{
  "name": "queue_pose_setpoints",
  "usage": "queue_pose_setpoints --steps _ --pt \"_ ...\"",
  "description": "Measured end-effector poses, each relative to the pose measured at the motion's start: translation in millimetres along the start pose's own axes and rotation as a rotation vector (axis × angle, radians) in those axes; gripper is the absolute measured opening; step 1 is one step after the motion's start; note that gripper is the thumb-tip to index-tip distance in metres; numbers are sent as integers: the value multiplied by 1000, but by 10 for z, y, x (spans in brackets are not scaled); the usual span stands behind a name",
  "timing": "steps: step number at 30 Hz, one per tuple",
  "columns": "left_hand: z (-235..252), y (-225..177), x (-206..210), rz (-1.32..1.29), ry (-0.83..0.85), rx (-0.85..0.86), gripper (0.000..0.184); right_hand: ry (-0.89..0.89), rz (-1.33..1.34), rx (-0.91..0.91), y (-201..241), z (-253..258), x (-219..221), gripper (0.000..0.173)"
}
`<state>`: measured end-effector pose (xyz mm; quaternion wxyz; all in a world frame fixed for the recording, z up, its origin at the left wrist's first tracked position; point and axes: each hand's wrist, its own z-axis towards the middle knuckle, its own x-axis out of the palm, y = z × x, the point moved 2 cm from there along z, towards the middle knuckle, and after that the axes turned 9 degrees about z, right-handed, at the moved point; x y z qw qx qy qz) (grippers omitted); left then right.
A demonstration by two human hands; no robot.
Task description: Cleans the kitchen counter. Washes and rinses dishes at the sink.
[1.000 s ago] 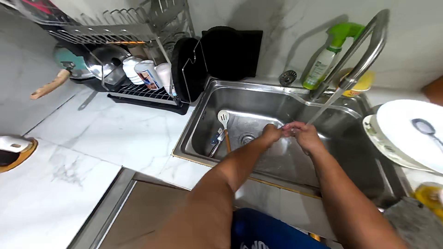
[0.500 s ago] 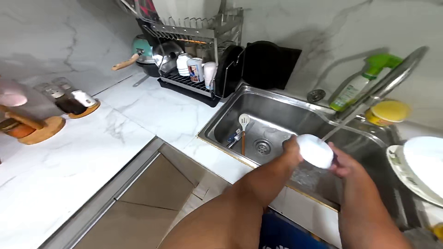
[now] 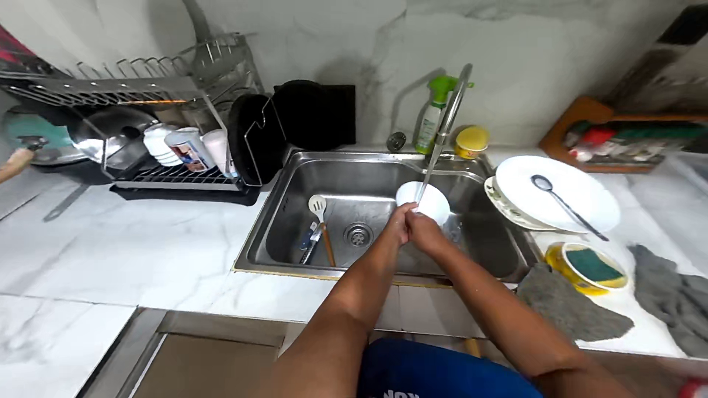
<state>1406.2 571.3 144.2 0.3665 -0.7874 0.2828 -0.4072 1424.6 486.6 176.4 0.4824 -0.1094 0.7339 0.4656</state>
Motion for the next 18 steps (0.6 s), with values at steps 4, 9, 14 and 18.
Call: queue_pose_setpoints --steps 4,9,14,18 --pt "2 -133 -230 35 -209 -14 26 77 -261 -463 -664 -21 -102 49" --pt "98 -36 -130 167 -139 108 72 -50 -224 -135 -388 -34 -93 37" --pt "41 -124 -284 174 -211 133 55 -22 -129 -379 -389 42 99 39" --pt "130 -97 -272 194 -137 81 54 44 -297 -232 -542 -4 -158 33"
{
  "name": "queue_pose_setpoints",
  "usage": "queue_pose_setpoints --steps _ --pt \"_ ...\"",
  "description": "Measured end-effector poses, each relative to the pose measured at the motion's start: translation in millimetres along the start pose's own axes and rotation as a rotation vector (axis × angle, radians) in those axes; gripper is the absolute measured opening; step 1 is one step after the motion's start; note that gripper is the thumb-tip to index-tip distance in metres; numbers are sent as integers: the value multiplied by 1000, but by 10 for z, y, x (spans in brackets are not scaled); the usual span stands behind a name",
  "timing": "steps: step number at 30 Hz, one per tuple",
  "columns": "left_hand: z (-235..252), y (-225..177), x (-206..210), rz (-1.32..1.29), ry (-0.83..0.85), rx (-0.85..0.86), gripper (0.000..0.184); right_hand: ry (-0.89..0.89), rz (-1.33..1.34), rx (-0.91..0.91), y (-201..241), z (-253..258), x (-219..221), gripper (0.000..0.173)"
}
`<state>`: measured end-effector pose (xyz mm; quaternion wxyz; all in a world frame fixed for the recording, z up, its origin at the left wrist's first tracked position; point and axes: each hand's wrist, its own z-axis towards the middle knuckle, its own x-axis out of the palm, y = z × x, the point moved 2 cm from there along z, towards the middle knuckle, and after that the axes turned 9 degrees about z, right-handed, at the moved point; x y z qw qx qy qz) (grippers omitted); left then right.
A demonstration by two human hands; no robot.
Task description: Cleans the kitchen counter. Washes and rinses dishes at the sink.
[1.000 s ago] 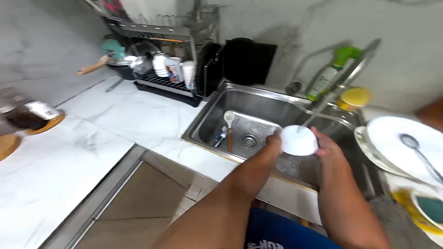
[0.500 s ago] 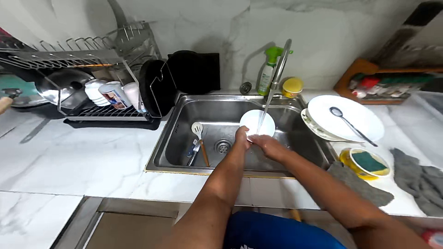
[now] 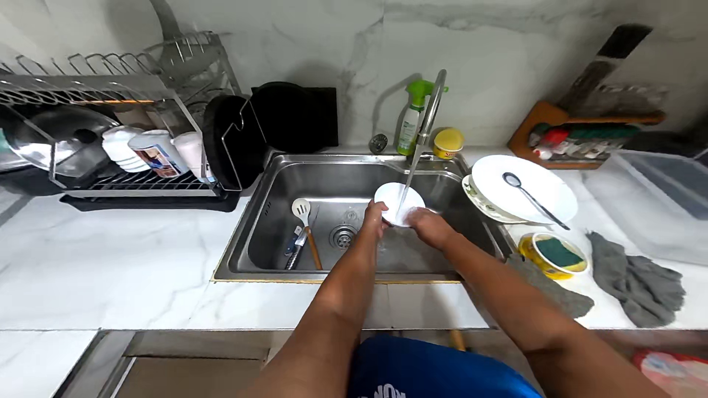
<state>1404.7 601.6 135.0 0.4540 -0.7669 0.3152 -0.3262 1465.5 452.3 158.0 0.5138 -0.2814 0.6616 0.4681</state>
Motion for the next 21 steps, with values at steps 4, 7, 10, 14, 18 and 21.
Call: queue_pose_setpoints --steps 4,7,10,14,18,21 --pt "-47 67 130 1 -17 49 70 -40 224 217 559 162 58 32" --pt "-97 -9 -56 -59 -36 -29 50 31 161 -109 -10 -22 107 39" --pt "-31 -18 -19 -121 71 -145 35 114 -12 -83 -236 -101 -137 36" --pt "7 26 178 -151 157 1 61 -185 451 148 319 59 -155 29" --pt "132 149 166 192 78 197 67 -706 1396 447 221 146 -36 23" --pt "169 202 145 259 19 195 58 -876 1739 513 120 122 -35 26"
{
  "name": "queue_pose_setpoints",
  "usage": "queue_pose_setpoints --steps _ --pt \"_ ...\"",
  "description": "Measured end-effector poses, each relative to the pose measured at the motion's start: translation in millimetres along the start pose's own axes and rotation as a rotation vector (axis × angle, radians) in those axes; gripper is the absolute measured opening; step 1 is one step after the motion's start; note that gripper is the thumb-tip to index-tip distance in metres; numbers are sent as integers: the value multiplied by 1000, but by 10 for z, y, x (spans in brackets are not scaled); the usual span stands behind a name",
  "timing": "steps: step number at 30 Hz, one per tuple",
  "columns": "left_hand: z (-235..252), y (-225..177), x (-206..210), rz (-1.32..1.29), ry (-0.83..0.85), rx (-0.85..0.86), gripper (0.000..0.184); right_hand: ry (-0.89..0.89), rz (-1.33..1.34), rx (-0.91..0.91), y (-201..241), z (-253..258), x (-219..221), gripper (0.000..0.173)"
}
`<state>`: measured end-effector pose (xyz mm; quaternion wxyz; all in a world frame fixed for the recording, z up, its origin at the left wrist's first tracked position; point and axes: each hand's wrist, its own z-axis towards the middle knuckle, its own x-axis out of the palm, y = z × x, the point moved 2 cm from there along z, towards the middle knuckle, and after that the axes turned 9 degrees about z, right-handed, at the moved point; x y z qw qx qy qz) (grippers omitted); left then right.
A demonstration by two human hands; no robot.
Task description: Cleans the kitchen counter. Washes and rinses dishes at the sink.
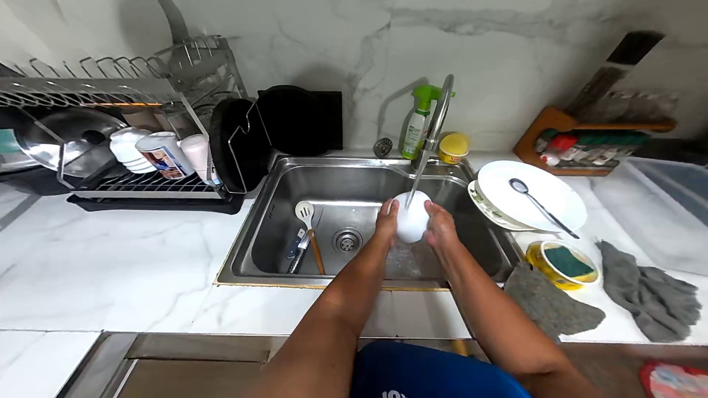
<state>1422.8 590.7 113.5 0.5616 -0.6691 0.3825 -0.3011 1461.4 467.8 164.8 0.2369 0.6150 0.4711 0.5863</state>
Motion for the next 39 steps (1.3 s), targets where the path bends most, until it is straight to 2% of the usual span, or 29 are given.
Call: queue_pose_setpoints --steps 2,4,6,7,10,13,16,19,20,22,24,25,27,28,31,32,34,36,39 --pt "-22 37 42 6 -47 -28 54 -55 34 47 -26 -5 -24 28" --pt "-53 60 80 73 -110 -76 58 -80 6 78 -83 7 -21 28" --pt "-89 45 85 116 -108 -115 77 -84 -22 84 -96 20 -25 28" --pt "-104 24 81 100 -106 -115 80 -87 -27 81 -99 32 -28 27" --pt "-87 32 -7 79 -173 -102 56 -71 -33 77 -108 12 -19 25" --pt "40 122 -100 -4 -245 -212 54 -15 -56 79 -90 -10 13 24" --pt "23 142 -84 -98 -195 -245 64 -14 -59 100 -89 -2 6 25" --pt "-61 48 -45 -45 -11 -194 72 -58 -28 115 -82 60 -66 24" --pt "-78 25 -51 -93 42 -213 69 -80 -21 117 -84 72 -89 23" --pt "-121 -29 -77 -230 86 -268 52 -110 2 125 -76 80 -118 22" --pt "-128 -36 -88 -348 17 -313 34 -114 13 133 -51 77 -119 24" --pt "-121 -24 -84 -370 -17 -321 32 -97 -3 132 -41 77 -110 24" --pt "-114 12 -74 -377 -26 -310 35 -13 -123 113 -36 66 -84 24" --pt "-106 29 -69 -356 -2 -307 44 65 -250 86 -37 50 -68 23" --pt "-94 -54 -126 -221 153 -395 65 434 -871 -2 65 -99 27 31" --pt "-92 -98 -158 -163 212 -422 62 587 -1113 -53 96 -179 47 34" --pt "-92 -131 -230 -13 336 -426 39 881 -1519 -162 91 -364 37 34" --pt "-110 -82 -240 211 384 -417 27 1077 -1676 -308 90 -535 -78 24" --pt "-94 -10 -167 384 463 -330 52 1196 -1724 -419 212 -640 -252 20"
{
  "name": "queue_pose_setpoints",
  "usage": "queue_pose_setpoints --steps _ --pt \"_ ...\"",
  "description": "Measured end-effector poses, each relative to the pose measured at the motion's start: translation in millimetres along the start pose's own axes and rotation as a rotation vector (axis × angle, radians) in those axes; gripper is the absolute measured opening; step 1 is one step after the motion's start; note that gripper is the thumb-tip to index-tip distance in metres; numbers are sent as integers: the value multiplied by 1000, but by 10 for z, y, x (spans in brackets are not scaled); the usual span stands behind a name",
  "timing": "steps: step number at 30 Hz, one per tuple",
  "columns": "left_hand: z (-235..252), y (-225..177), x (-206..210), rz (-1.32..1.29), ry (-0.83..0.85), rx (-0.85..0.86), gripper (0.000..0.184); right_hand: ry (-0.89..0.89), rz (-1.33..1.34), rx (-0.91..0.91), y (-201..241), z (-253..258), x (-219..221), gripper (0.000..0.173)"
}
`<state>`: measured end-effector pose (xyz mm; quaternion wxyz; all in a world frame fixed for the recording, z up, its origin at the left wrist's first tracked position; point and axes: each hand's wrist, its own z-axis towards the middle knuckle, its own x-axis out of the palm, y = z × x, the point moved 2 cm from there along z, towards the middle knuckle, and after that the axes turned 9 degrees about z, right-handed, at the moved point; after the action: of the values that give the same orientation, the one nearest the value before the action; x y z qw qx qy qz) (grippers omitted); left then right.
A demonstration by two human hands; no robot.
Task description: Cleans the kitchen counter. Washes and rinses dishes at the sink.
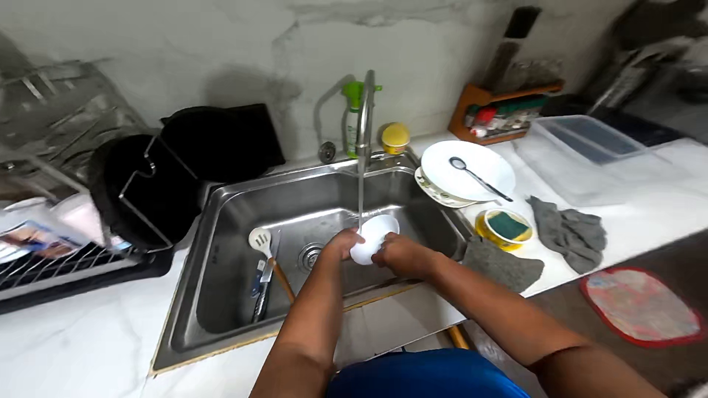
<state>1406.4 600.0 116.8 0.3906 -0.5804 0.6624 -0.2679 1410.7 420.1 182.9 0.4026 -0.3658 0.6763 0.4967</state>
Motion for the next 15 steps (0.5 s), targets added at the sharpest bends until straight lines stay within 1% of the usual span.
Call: queue_pose_setpoints --steps 3,5,6,7,8,9,10,12,13,14,15 --pt "31 -46 6 -29 73 21 53 -9 -27 16 -69 -184 -66 24" --pt "44 -51 -18 -81 104 21 57 -137 -31 -10 -171 -267 -89 26" --pt "37 -41 -33 -112 99 26 59 -220 -29 -20 -229 -289 -95 23" --pt "30 -44 -45 -139 63 33 60 -303 -32 -1 -307 -290 -100 19" --pt "10 -66 -54 -159 0 38 57 -354 22 55 -389 -272 -123 19" --pt "-31 -95 -70 -173 -71 41 54 -379 168 152 -464 -231 -159 26" --pt "-92 -116 -100 -179 -140 42 51 -421 393 253 -530 -167 -185 37" --pt "-214 -128 -177 -176 -269 56 49 -515 982 455 -624 38 -188 58" --pt "-268 -110 -207 -188 -326 68 49 -545 1248 544 -637 174 -165 60" --pt "-318 -66 -228 -226 -378 76 50 -542 1437 614 -629 320 -130 56" --pt "-349 -6 -244 -283 -420 71 50 -515 1518 664 -581 457 -114 48"
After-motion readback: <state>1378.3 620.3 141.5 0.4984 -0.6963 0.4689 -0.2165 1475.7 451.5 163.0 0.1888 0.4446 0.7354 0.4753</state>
